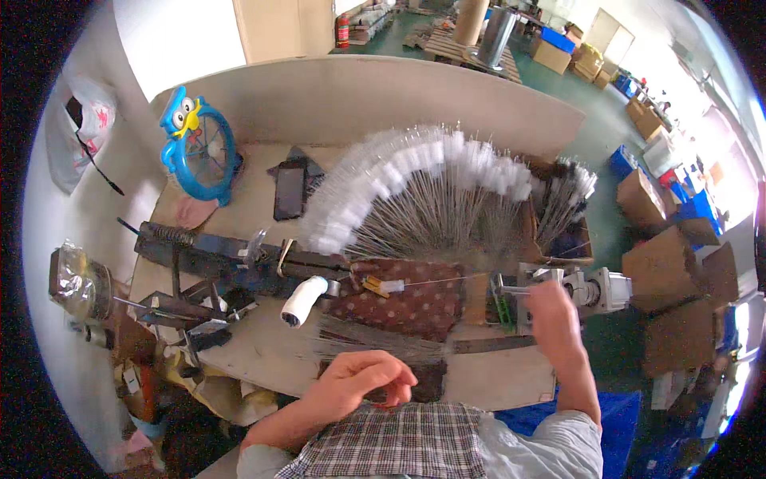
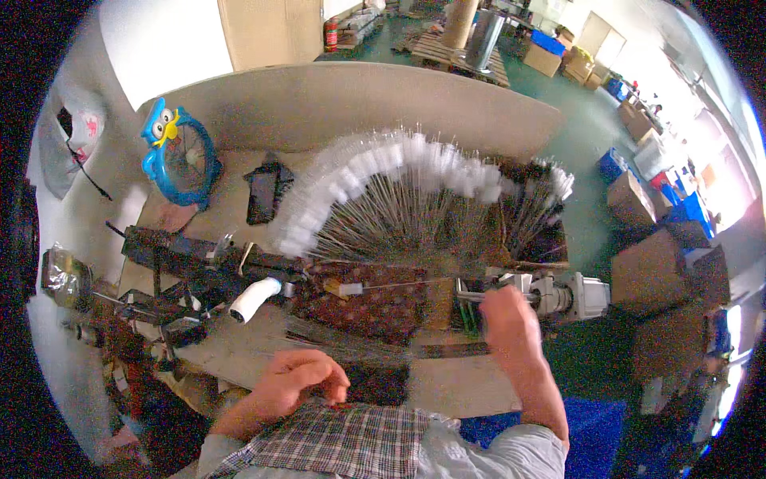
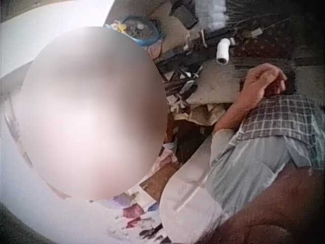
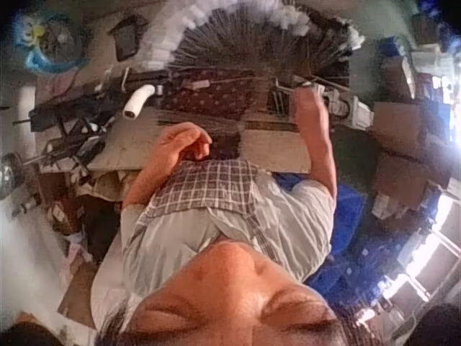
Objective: Assembling industrial brushes onto metal rods using a manual machine.
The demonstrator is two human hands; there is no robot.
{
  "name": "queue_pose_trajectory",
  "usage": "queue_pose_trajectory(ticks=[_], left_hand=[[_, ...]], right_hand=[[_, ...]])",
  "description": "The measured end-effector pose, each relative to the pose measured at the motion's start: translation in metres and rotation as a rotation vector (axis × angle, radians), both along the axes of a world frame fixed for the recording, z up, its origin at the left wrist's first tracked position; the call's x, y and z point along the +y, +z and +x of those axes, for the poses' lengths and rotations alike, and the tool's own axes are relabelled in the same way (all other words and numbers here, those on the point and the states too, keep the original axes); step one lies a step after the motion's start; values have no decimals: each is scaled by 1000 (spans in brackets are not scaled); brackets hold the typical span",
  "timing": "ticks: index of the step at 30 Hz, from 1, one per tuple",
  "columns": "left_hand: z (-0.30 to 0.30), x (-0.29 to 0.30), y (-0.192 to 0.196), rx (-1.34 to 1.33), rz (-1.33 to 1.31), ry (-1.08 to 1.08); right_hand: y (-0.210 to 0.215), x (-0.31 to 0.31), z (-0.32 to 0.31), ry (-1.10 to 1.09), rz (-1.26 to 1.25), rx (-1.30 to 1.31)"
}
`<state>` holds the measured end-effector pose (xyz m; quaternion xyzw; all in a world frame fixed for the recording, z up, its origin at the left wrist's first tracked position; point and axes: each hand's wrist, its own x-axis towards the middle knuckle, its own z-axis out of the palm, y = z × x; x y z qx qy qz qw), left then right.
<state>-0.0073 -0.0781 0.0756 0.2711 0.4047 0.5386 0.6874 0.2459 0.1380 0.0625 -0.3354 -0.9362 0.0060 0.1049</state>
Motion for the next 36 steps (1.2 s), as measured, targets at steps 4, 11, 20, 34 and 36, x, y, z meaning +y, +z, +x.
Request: queue_pose_trajectory(ticks=[4, 11, 20, 34, 36], left_hand=[[19, 57, -21, 643, 379, 39], [40, 158, -107, 2006, 410, 180], [-32, 181, -91, 2322, 279, 378], [-22, -9, -107, 703, -254, 710], [-37, -10, -103, 440, -205, 801]], right_hand=[[34, 5, -8, -61, -4, 325], [-1, 26, -41, 102, -185, 434], [8, 37, -56, 214, -397, 145], [-33, -17, -204, 599, -311, 489], [-34, -25, -211, 564, -278, 477]])
